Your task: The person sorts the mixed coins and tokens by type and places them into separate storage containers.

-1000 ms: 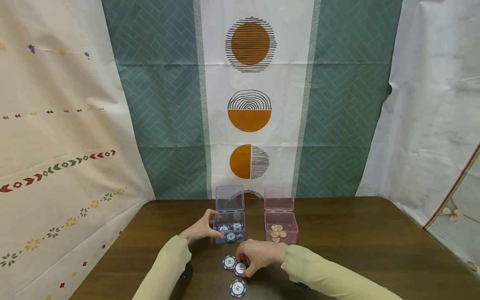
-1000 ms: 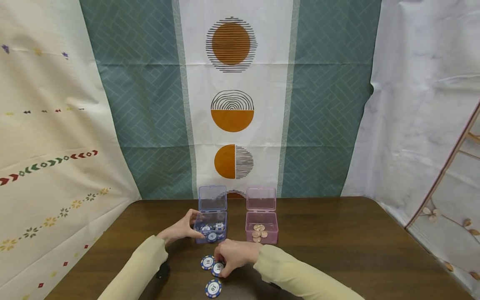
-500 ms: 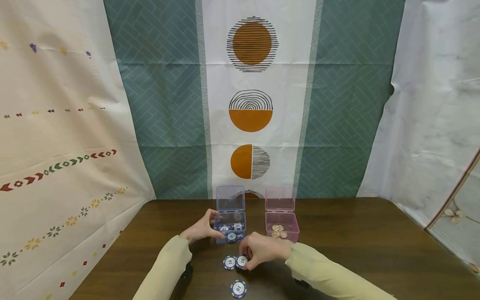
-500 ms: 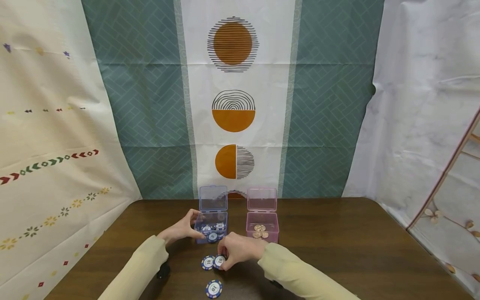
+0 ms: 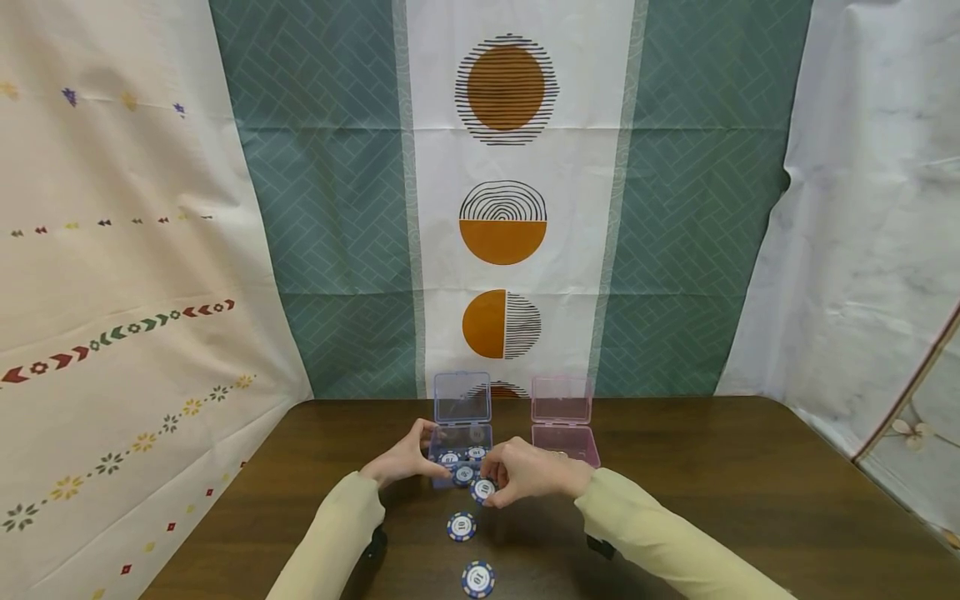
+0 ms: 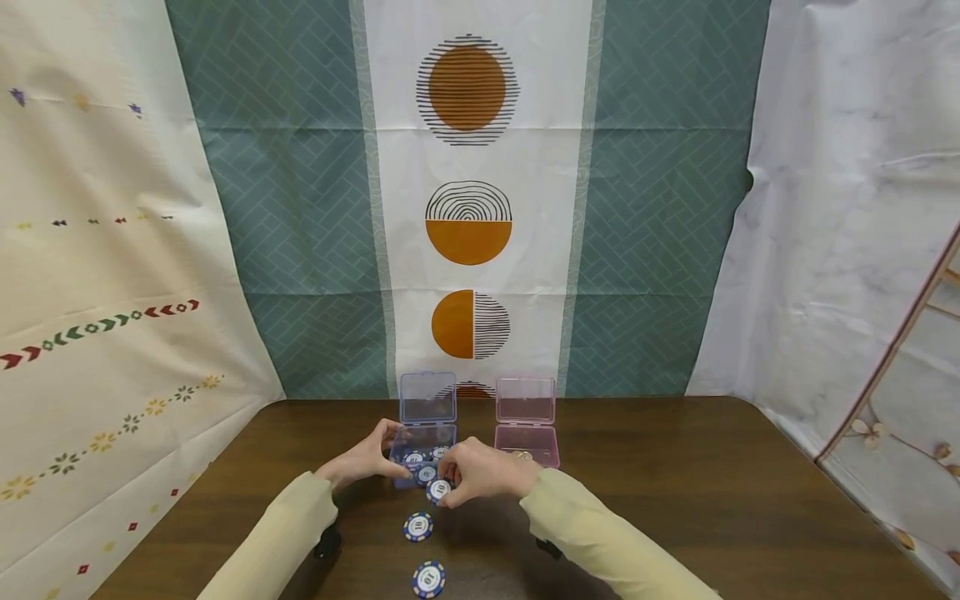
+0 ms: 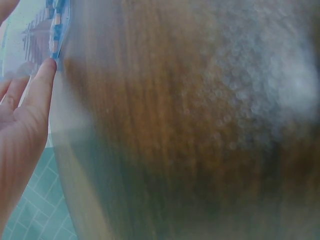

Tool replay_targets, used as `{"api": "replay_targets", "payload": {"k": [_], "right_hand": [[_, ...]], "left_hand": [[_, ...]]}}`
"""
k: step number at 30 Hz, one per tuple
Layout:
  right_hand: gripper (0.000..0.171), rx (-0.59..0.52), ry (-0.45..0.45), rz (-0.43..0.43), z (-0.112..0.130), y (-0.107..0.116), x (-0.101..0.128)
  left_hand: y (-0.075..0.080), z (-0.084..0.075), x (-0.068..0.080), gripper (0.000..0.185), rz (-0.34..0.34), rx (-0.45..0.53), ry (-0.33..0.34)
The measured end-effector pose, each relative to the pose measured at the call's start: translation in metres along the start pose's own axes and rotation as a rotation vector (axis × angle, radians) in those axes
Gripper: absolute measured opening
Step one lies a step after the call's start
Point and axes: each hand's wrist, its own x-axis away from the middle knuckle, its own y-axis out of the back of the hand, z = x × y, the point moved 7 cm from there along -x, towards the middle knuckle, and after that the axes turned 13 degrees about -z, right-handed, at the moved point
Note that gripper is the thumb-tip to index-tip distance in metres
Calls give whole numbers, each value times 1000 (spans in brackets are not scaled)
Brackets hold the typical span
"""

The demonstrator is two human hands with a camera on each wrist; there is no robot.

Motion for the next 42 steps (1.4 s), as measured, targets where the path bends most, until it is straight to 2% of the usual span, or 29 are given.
{"api": "replay_targets", "payload": {"k": [5, 12, 19, 32, 42], "right_hand": [[24, -11, -62, -18, -4, 10, -5], [26, 0, -28, -65, -4, 27, -20], [27, 19, -31, -94, -7, 38, -33], [26, 100, -131, -108, -21, 40, -53], [25, 103, -156, -125, -29, 37, -57]], "left_hand": [[0, -1, 0, 74, 1, 12, -9], [0, 2, 0, 75, 7, -5, 11], [-1, 1, 0, 74, 11, 16, 32], [0, 2, 1, 75, 21, 18, 47], [-1, 1, 1, 77, 25, -5, 41]]}}
